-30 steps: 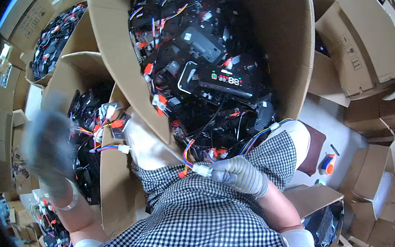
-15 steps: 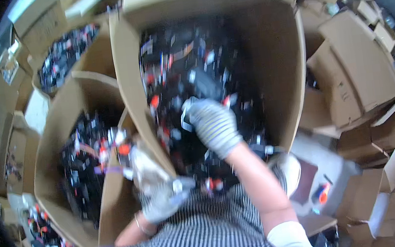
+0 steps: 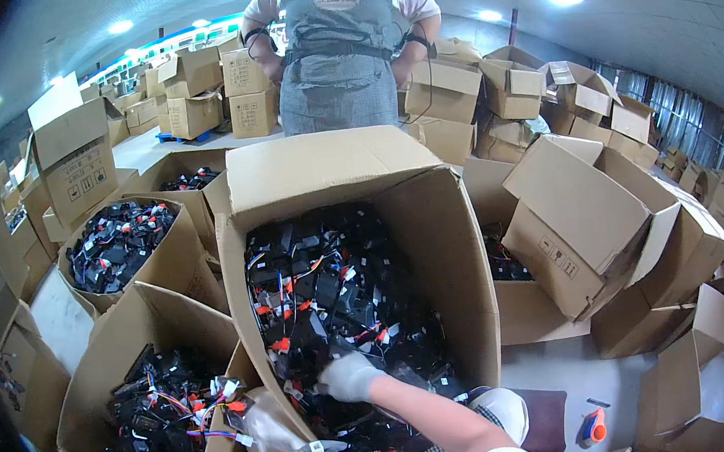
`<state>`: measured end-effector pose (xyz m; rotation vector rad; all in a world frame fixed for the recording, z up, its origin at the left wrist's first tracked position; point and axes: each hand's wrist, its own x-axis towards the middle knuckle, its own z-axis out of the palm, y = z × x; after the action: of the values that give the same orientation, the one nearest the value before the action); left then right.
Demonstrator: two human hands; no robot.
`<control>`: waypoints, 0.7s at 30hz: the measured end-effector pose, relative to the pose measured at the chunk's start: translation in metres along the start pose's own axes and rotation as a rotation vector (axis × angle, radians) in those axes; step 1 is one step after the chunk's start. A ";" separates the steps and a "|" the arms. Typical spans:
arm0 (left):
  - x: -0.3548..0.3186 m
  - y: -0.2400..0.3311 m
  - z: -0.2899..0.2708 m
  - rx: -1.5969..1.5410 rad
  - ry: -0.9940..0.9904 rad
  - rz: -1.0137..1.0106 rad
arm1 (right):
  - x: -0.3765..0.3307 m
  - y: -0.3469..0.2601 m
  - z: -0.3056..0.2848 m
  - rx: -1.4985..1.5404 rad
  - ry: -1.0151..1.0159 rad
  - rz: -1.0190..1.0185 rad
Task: The person sorts electronic components with wiring and screens by hand, transferring them from one cardboard box into other cardboard boxes.
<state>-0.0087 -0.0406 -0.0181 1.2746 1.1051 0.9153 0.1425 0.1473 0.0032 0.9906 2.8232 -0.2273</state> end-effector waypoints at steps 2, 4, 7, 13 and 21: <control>0.002 -0.002 -0.002 -0.009 -0.067 0.048 | -0.046 -0.021 -0.024 0.130 0.037 0.007; 0.006 -0.003 0.003 -0.083 -0.034 0.019 | -0.087 -0.036 -0.029 0.162 0.028 -0.025; 0.011 -0.002 0.008 -0.494 -0.030 0.016 | -0.136 -0.061 -0.037 0.204 0.015 -0.180; 0.024 0.000 0.015 -0.998 0.279 -0.002 | -0.167 -0.061 -0.019 0.057 -0.050 -0.196; 0.008 0.060 0.018 -0.821 0.377 0.292 | -0.146 -0.025 -0.015 -0.308 0.905 0.256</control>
<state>0.0141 -0.0315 0.0397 0.5882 0.6826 1.6642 0.2386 0.0422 0.0463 1.6619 3.2177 0.8713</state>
